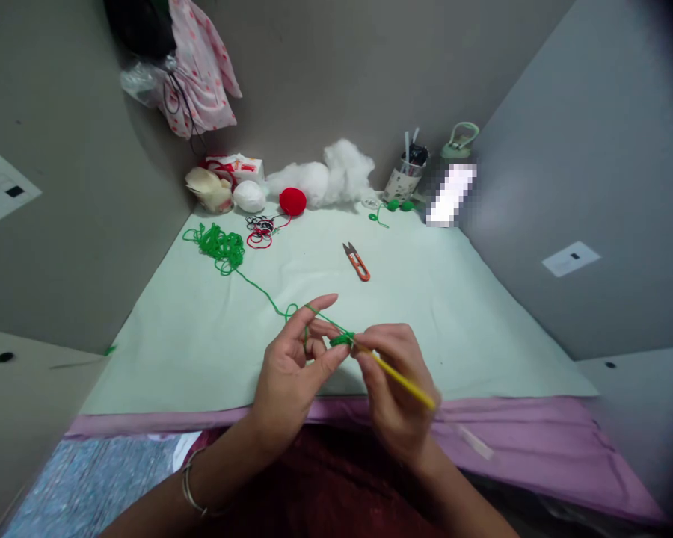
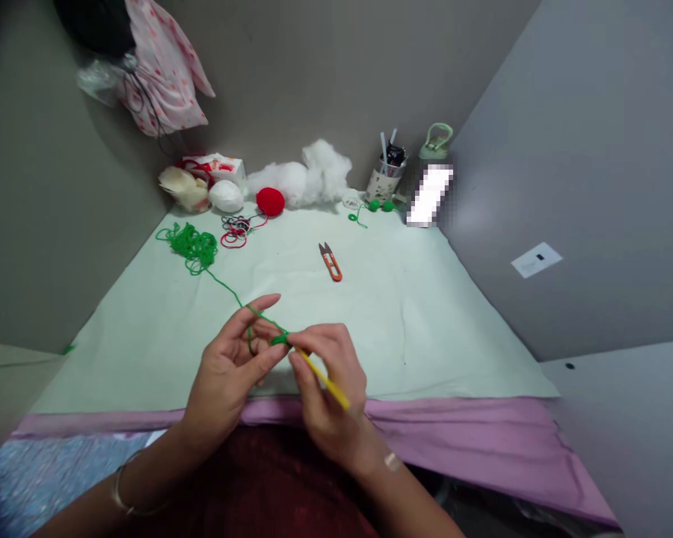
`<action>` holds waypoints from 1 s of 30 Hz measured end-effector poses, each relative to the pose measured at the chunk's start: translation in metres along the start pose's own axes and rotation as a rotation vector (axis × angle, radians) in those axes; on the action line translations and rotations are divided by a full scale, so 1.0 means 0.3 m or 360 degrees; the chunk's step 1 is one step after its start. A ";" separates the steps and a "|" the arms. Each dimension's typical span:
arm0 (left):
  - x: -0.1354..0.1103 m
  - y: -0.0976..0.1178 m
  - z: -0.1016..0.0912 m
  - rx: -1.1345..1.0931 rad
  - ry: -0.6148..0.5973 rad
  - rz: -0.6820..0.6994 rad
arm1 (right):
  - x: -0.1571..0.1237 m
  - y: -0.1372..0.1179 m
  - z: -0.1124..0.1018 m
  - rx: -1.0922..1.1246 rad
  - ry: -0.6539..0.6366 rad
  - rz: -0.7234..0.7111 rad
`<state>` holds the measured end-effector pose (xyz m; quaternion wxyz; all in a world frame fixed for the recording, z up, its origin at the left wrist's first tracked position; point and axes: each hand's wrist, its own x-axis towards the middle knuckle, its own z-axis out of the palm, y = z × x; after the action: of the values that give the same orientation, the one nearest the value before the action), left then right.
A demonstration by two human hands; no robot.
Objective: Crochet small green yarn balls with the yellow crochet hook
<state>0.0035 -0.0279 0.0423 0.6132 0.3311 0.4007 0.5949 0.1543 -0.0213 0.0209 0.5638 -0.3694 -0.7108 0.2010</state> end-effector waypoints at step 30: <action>0.043 0.024 -0.029 -0.0531 -0.0204 -0.0450 | 0.055 0.016 -0.009 0.0140 0.0070 -0.0016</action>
<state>-0.0079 -0.0151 0.0436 0.7609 0.2027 0.2993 0.5388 0.1567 -0.0060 0.0291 0.5959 -0.3450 -0.6906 0.2212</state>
